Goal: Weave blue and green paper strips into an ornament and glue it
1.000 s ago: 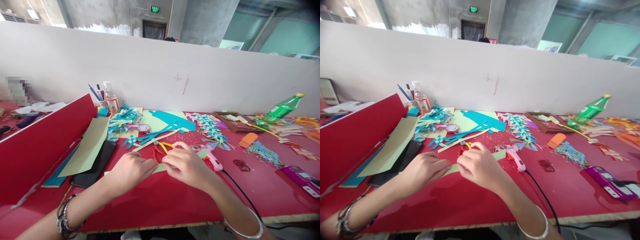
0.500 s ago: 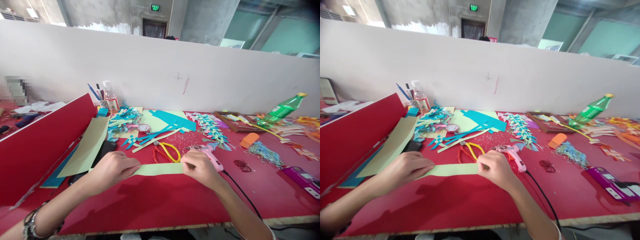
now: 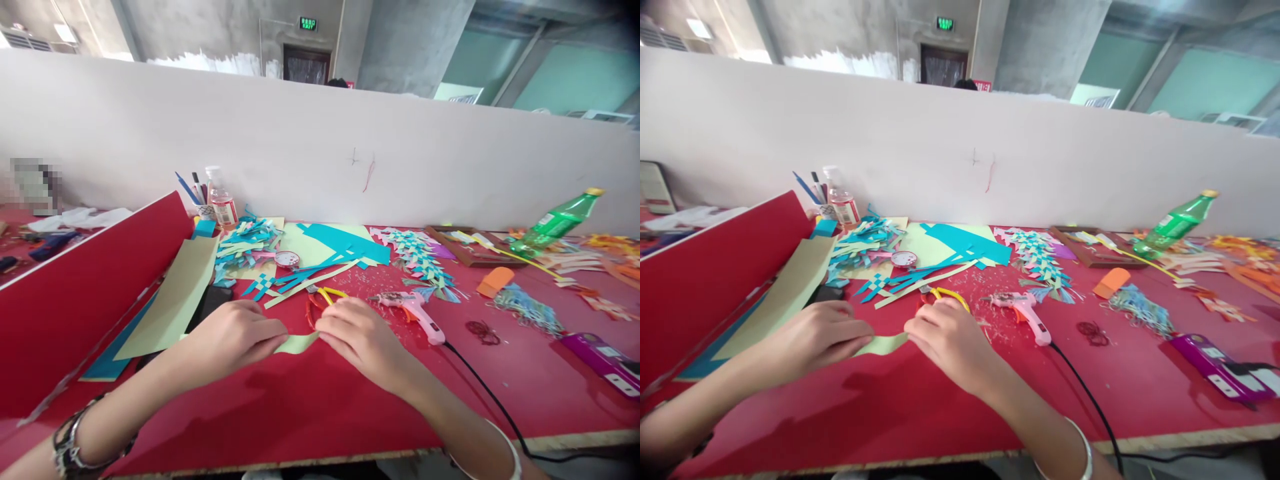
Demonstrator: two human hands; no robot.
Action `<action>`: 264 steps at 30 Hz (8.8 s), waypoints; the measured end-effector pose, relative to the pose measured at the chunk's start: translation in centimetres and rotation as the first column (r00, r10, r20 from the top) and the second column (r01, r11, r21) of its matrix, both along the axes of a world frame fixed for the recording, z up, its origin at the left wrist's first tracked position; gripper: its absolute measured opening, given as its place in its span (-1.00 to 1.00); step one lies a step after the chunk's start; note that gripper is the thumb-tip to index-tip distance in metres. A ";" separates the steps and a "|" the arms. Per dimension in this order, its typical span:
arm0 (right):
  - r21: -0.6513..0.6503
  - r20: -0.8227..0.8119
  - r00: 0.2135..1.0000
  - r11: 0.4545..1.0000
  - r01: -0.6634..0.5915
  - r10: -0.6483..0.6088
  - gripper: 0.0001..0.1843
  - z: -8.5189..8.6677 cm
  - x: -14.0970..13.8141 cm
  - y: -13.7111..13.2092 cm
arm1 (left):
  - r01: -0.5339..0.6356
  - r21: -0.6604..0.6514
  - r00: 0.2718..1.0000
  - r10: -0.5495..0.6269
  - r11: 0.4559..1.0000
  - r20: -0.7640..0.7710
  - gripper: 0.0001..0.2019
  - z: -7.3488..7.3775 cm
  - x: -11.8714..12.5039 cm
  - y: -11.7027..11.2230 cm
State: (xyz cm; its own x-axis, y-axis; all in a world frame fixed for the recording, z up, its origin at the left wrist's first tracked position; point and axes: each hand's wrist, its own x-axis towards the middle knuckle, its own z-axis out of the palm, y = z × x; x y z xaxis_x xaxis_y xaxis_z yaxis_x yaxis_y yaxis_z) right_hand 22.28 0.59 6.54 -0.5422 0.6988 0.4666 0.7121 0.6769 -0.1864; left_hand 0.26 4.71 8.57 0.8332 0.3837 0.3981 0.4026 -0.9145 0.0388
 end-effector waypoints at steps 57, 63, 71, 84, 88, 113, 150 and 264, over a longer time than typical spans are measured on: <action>-0.363 -0.827 0.490 0.927 -0.090 -0.276 -0.61 2.8 -0.3 7.2 | 0.259 -0.805 0.900 0.169 0.534 0.401 -0.64 -0.8 7.4 5.3; -0.373 -0.847 0.462 0.913 -0.163 -0.264 -0.67 3.7 -0.8 9.9 | 0.273 -0.795 0.889 0.173 0.542 0.423 -0.66 -1.4 7.5 6.8; -0.379 -0.871 0.423 0.890 -0.254 -0.250 -0.77 2.3 -0.6 11.3 | 0.303 -0.811 0.918 0.076 0.501 0.390 -0.66 -1.1 7.2 7.5; -0.443 -0.729 0.655 0.866 -0.231 -0.198 -0.73 1.4 -1.2 10.8 | 0.177 -0.777 0.711 0.467 0.605 0.525 -0.73 -1.2 7.3 8.8; -0.434 -0.760 0.612 0.872 -0.227 -0.219 -0.73 1.2 -1.5 10.9 | 0.180 -0.800 0.628 0.559 0.572 0.541 -0.68 -1.4 7.3 8.8; -0.391 -0.821 0.494 0.912 -0.124 -0.285 -0.70 1.5 -1.6 10.7 | 0.262 -0.819 0.593 0.584 0.511 0.554 -0.70 -1.6 7.8 8.1; -0.426 -0.724 0.639 0.897 -0.118 -0.259 -0.73 0.7 -1.7 10.5 | 0.065 -0.830 0.587 0.651 0.555 0.481 -0.60 -1.5 7.8 7.6; -0.430 -0.756 0.561 0.902 -0.035 -0.338 -0.64 0.6 -1.9 10.6 | 0.070 -0.804 0.619 0.606 0.591 0.500 -0.60 -1.8 7.5 8.0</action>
